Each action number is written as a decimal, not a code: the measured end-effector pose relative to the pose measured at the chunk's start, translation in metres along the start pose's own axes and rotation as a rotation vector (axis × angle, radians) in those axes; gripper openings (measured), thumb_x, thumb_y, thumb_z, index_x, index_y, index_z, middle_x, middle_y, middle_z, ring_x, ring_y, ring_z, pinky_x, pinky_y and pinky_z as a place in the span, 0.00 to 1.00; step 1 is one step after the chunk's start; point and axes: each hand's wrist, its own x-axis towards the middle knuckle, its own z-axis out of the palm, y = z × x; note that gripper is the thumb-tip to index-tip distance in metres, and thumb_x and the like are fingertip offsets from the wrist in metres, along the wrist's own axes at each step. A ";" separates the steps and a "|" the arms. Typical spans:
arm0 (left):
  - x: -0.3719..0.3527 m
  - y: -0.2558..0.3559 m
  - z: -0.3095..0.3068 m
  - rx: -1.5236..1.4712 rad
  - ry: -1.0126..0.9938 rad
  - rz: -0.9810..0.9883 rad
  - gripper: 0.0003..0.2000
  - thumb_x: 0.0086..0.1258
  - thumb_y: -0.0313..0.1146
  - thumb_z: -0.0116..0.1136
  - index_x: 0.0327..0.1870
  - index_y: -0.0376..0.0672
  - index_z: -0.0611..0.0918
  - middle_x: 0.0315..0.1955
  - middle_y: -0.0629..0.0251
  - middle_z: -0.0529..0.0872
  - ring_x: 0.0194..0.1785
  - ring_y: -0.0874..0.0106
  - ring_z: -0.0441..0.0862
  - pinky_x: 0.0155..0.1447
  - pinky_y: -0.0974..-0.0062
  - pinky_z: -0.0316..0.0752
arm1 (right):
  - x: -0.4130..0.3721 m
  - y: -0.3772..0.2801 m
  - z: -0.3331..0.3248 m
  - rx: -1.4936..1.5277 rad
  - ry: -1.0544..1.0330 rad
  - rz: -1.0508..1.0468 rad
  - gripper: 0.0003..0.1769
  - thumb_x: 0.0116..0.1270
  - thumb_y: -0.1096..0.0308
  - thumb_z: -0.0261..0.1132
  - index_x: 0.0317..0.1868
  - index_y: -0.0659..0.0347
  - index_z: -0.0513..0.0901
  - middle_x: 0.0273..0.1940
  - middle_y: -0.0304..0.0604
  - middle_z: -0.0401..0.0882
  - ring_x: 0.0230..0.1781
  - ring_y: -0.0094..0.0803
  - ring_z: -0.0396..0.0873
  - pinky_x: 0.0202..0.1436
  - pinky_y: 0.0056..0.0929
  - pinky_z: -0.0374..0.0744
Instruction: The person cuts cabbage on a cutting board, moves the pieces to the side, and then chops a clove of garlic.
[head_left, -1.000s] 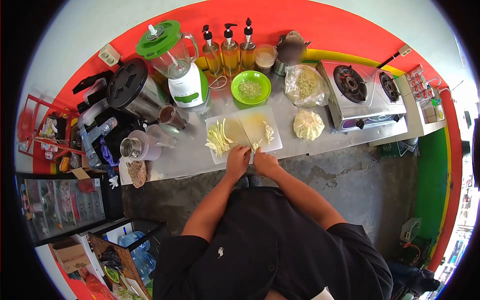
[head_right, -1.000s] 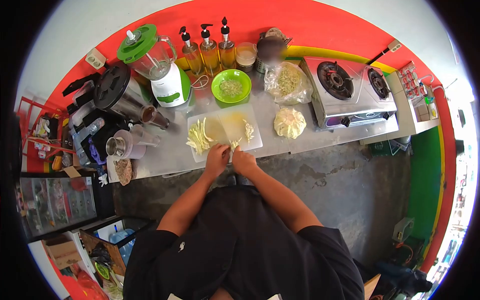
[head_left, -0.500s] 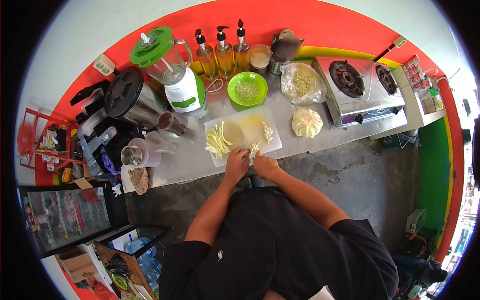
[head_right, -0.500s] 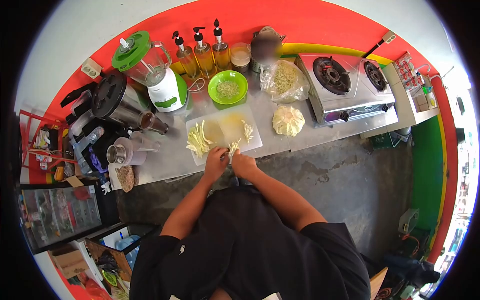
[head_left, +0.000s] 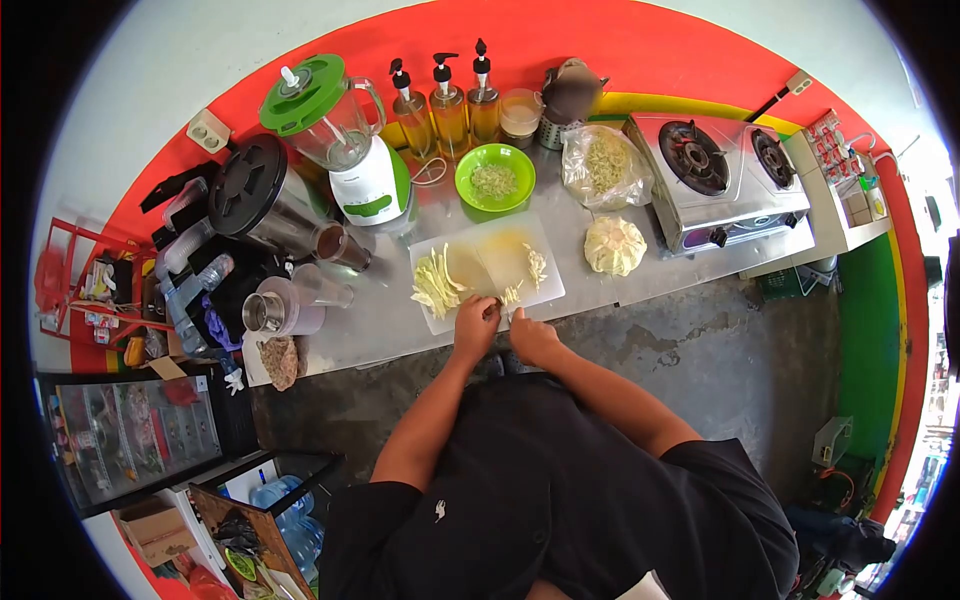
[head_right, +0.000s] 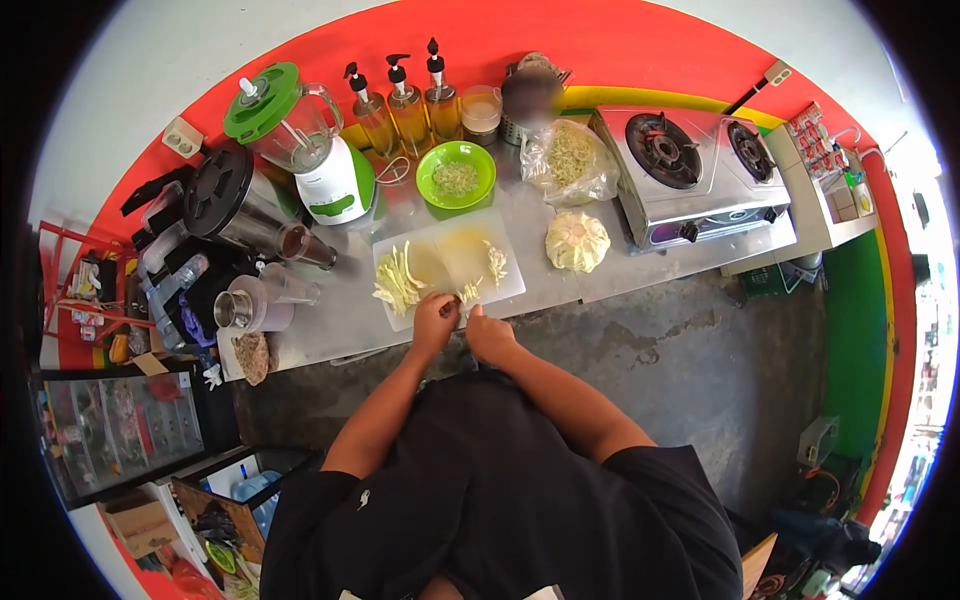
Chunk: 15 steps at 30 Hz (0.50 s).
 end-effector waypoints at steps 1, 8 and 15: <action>0.000 -0.001 0.001 0.003 0.008 -0.017 0.05 0.62 0.29 0.61 0.36 0.39 0.84 0.26 0.56 0.77 0.35 0.56 0.77 0.41 0.60 0.71 | 0.002 0.000 -0.001 -0.003 -0.001 -0.002 0.22 0.65 0.70 0.63 0.55 0.70 0.68 0.43 0.59 0.87 0.46 0.51 0.88 0.47 0.45 0.85; 0.001 -0.001 0.003 -0.060 0.029 -0.021 0.05 0.61 0.28 0.60 0.35 0.39 0.83 0.25 0.56 0.77 0.34 0.55 0.77 0.40 0.59 0.71 | 0.013 0.001 -0.016 0.024 -0.097 0.000 0.23 0.65 0.72 0.63 0.57 0.72 0.67 0.46 0.62 0.86 0.48 0.53 0.87 0.50 0.46 0.84; 0.002 -0.008 0.011 -0.021 0.092 -0.061 0.05 0.61 0.27 0.59 0.35 0.37 0.83 0.26 0.54 0.78 0.34 0.54 0.77 0.40 0.58 0.70 | 0.009 0.000 -0.003 0.020 -0.058 0.005 0.24 0.64 0.70 0.64 0.56 0.71 0.67 0.45 0.60 0.86 0.47 0.52 0.88 0.49 0.44 0.85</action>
